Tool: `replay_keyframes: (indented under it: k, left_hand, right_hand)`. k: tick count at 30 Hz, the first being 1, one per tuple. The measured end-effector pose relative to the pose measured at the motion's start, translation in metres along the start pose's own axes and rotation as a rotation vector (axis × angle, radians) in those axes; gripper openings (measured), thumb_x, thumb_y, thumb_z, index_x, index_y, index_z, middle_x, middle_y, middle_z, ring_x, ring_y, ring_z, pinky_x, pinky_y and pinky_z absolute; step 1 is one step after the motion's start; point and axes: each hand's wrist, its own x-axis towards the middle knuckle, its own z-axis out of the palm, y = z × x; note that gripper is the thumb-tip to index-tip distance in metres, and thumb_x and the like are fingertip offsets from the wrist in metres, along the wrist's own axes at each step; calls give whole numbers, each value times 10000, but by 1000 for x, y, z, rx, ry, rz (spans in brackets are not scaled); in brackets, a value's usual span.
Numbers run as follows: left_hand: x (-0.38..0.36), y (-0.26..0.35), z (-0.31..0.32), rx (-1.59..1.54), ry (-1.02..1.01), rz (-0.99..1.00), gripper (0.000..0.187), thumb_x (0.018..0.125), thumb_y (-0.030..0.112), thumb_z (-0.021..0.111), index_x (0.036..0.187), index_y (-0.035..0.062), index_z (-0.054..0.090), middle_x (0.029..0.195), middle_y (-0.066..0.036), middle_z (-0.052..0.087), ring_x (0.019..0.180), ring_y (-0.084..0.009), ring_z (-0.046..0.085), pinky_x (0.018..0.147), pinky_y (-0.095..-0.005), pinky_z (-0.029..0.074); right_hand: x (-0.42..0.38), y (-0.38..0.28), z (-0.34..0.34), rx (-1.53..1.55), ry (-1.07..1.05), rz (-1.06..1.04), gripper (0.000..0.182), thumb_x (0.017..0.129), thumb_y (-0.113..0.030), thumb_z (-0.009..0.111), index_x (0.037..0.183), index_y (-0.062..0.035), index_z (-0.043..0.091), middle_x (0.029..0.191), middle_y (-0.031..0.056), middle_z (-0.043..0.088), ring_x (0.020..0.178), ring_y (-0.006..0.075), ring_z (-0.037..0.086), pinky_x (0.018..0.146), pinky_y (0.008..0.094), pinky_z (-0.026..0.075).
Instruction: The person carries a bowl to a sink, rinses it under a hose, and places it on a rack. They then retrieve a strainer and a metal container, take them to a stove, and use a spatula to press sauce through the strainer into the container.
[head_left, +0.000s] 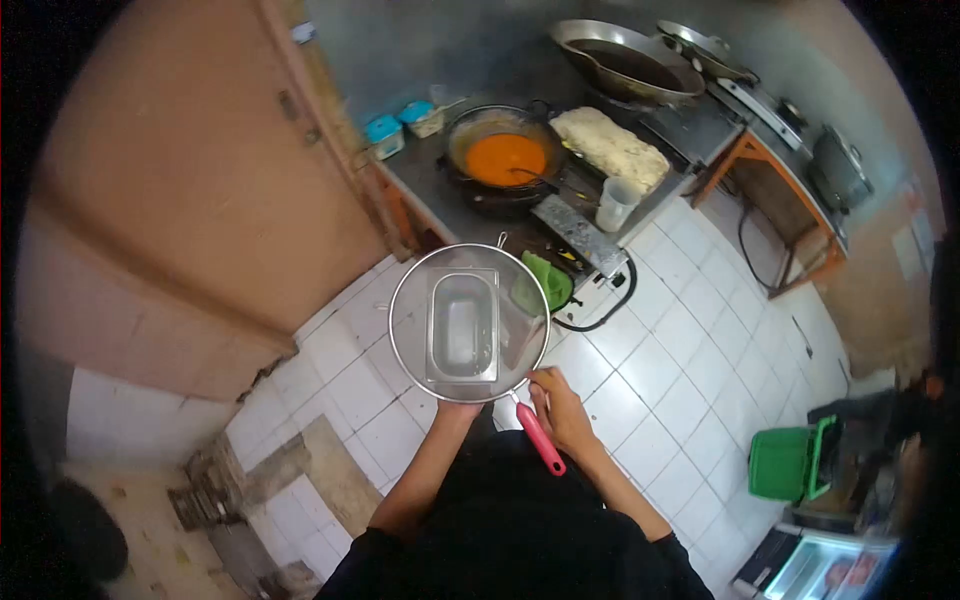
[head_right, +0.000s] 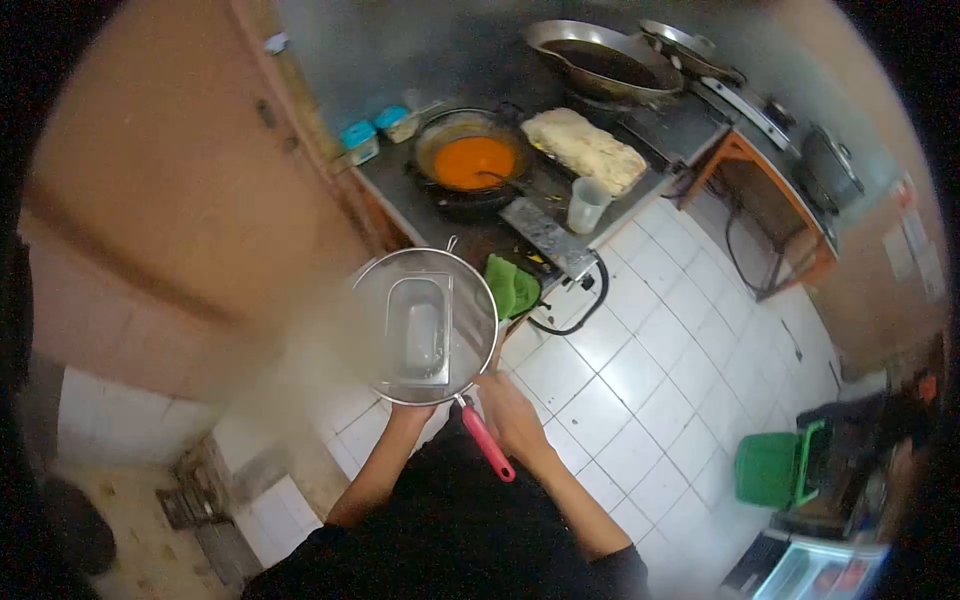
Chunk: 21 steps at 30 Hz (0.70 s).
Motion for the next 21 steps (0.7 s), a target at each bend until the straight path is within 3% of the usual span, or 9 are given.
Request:
replay_keyframes:
  k: [3,6,7,11,14,15,18,20,21]
  left_hand:
    - [17,-8,18,61,-103,-92,414,967,338,379,1278,82,473,1201,-118,553,1085,-274,551,921,-410,478]
    - [38,-31,29,148,-223,-171,419,959,341,416,1283,81,471,1195,-121,555,1078,-265,556,926,-398,476]
    - [49,-41,13,179,-180,-167,438,955,366,438,1286,82,468,1205,-107,553,1083,-250,553,929,-390,474]
    - [53,-87,18,303,-51,-377,514,922,465,479,1278,94,483,1241,-66,542,1110,-239,540,942,-386,468]
    - [65,-119,28,371,123,-508,560,890,522,512,1268,109,499,1269,-45,532,1138,-239,527,954,-401,462]
    - [72,-125,18,397,110,-567,564,882,531,519,1264,115,505,1273,-42,532,1145,-239,525,956,-407,461]
    - [61,-147,33,385,188,-644,542,874,522,534,1252,134,519,1265,-33,542,1147,-238,525,950,-433,464]
    - [59,-149,25,406,181,-653,530,872,513,541,1246,139,522,1252,-25,551,1136,-239,529,944,-434,467]
    - [50,-147,35,430,237,-651,507,872,492,545,1237,141,530,1232,-23,568,1107,-240,550,926,-437,478]
  right_hand:
    - [-8,9,-15,607,-19,411,377,911,-108,577,1224,-49,375,873,111,585,780,164,589,732,322,499]
    - [-15,-30,-47,638,58,507,429,890,-144,620,1227,-51,371,829,107,591,766,170,596,740,319,496]
    - [-16,-46,-61,369,8,581,415,865,-177,660,1183,-44,429,792,111,609,736,181,608,708,310,495]
    - [-52,-44,-64,91,377,735,220,880,-128,616,1058,-32,532,723,110,617,589,194,573,579,303,465]
    - [-84,-37,-75,-173,774,775,229,921,-200,537,1069,-26,522,787,203,628,714,346,634,635,386,485]
    - [-99,-39,-84,-92,811,891,226,933,-210,513,1073,-34,522,755,200,608,666,323,615,605,383,463]
    - [-194,22,-68,5,1111,670,361,977,-317,401,845,-27,572,598,88,525,495,177,509,468,325,386]
    - [-270,78,-47,446,1455,940,539,975,-491,310,627,-108,464,450,-22,349,338,93,304,324,271,239]
    - [-326,115,-30,495,1530,1157,558,960,-530,308,594,-123,419,427,-19,331,313,104,289,304,276,215]
